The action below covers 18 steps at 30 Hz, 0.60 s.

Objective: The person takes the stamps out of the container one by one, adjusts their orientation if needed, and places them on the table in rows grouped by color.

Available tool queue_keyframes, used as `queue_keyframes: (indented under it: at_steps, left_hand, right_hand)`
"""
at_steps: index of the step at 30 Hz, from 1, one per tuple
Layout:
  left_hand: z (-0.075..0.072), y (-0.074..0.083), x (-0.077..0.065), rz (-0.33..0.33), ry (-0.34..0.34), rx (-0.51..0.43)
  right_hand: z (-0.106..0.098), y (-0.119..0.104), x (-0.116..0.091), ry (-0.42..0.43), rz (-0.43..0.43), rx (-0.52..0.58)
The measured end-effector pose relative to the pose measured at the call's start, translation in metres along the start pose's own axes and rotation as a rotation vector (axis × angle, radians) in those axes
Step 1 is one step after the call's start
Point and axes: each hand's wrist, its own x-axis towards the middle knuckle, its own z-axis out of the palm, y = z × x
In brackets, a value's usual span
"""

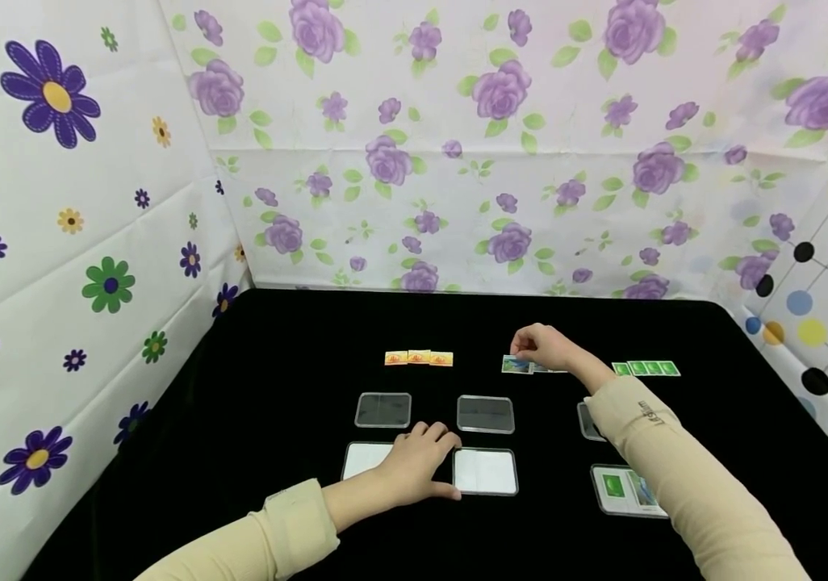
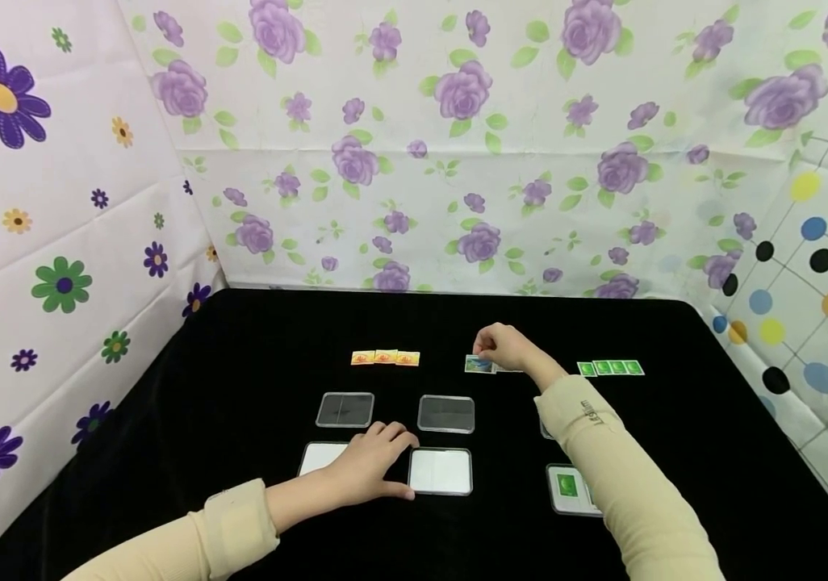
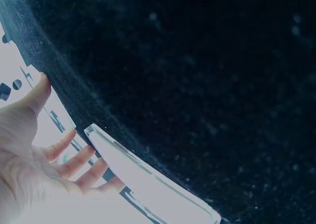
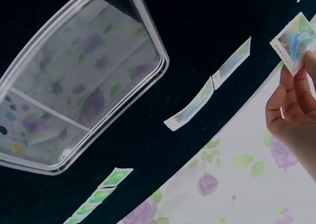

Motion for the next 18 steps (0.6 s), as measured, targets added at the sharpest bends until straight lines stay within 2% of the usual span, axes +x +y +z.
queue_keyframes:
  at_steps: [4, 11, 18]
  left_hand:
    - [0.002, 0.000, 0.000, 0.003, 0.001, 0.000]
    - [0.002, -0.002, -0.003, 0.047, 0.053, -0.012]
    - [-0.003, -0.001, 0.000, 0.018, 0.000, 0.002]
  right_hand:
    - [0.003, 0.000, 0.005, -0.022, -0.006, -0.019]
    - [0.004, -0.001, 0.014, -0.062, 0.034, -0.019]
    - [0.009, 0.005, 0.020, -0.079, 0.053, -0.031]
